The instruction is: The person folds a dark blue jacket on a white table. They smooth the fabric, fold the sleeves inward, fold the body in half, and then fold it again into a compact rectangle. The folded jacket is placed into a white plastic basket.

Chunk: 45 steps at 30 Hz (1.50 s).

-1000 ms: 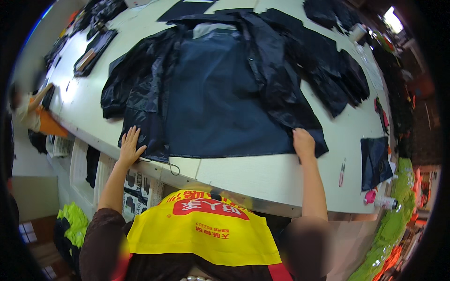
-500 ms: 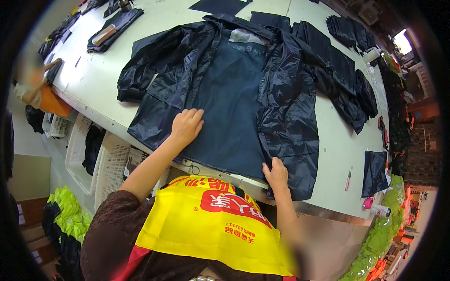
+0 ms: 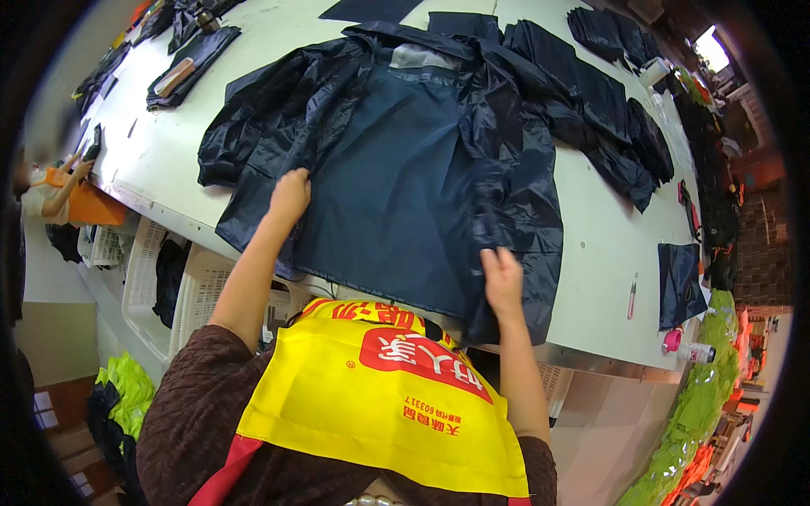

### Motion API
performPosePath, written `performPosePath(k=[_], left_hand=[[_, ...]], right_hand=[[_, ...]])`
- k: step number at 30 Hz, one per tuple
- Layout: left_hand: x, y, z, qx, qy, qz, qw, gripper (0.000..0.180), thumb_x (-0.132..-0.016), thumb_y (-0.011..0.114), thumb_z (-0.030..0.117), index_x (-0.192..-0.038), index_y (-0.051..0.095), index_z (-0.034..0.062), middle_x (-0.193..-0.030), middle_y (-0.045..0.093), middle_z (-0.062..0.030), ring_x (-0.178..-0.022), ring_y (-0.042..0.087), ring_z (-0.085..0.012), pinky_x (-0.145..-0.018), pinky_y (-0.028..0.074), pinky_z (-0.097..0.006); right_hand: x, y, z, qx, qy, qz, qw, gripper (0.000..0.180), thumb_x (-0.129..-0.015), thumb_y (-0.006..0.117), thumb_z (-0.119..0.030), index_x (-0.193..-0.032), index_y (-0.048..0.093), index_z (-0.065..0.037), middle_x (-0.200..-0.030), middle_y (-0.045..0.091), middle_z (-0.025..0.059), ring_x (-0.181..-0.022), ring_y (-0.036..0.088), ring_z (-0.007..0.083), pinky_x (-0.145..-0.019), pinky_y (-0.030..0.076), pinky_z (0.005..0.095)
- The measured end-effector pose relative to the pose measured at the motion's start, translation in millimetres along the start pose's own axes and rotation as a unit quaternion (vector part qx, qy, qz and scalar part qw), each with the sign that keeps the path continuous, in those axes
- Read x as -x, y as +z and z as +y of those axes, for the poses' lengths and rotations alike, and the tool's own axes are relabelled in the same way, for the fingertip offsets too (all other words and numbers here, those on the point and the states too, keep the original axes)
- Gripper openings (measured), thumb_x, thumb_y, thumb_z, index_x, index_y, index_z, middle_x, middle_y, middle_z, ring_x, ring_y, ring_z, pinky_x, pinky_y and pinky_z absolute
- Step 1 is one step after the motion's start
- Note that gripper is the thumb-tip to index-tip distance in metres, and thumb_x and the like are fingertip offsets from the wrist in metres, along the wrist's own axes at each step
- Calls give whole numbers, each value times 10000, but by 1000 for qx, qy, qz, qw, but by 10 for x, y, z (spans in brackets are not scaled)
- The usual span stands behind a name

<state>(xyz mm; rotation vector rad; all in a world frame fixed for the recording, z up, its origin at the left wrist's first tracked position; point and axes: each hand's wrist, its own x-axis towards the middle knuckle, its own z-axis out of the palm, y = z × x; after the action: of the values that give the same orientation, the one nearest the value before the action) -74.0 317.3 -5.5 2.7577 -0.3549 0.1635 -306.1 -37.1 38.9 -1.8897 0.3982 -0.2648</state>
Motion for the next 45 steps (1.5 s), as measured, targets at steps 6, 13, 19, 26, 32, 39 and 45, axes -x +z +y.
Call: performPosePath(k=[6,13,19,26,32,39,45], left_hand=[[-34,-1007,1318,226,109,51,967,167,-802,518,109,-884,566,-28,-850,602,-255,-849,589,-423,-740,466,-484],[416,686,1473,318,119,-80,937,389,-838,645,271,-1085,588,-25,-864,626,-146,-763,622,-259,-689,497,-329],[565,140,2033,532,-141,-311,775,272,-897,609,269,-1024,627,29,-828,625,-42,-720,617,-114,-571,505,-235],[580,270,1985,600,-125,-337,715,224,-870,646,205,-1011,627,31,-865,634,-32,-747,614,-100,-608,518,-232],[621,209,2048,624,-100,-346,693,217,-862,608,156,-1023,617,10,-925,622,-61,-796,610,-133,-662,535,-273],[513,127,2152,581,-178,-380,697,118,-861,595,187,-853,612,70,-740,575,-13,-653,557,-109,-602,506,-267],[502,564,2061,565,-101,-164,802,181,-883,606,216,-799,595,55,-641,510,8,-545,466,-84,-468,398,-236]], right_hand=[[-71,412,279,-135,164,58,976,321,-920,573,-237,-1075,598,43,-971,613,11,-907,521,87,-813,399,222],[-338,449,57,-232,153,43,959,306,-909,598,-227,-1086,591,23,-976,630,4,-896,556,88,-802,422,217],[-274,472,25,-226,90,-27,970,177,-917,578,-186,-907,603,-11,-797,547,-66,-743,450,12,-681,378,173],[-182,359,-476,389,-308,82,864,376,-786,609,-57,-1159,574,-18,-1110,557,146,-1008,513,314,-842,444,368],[-344,303,-366,340,-352,-52,870,257,-783,583,-1,-1038,613,-22,-982,601,125,-904,564,286,-788,486,350],[-189,383,-437,313,-336,-38,887,62,-767,589,1,-817,571,-30,-786,582,113,-773,582,281,-685,493,363],[106,530,-497,307,-300,-85,899,55,-769,594,-24,-787,542,-30,-762,577,129,-761,576,299,-658,481,384]])
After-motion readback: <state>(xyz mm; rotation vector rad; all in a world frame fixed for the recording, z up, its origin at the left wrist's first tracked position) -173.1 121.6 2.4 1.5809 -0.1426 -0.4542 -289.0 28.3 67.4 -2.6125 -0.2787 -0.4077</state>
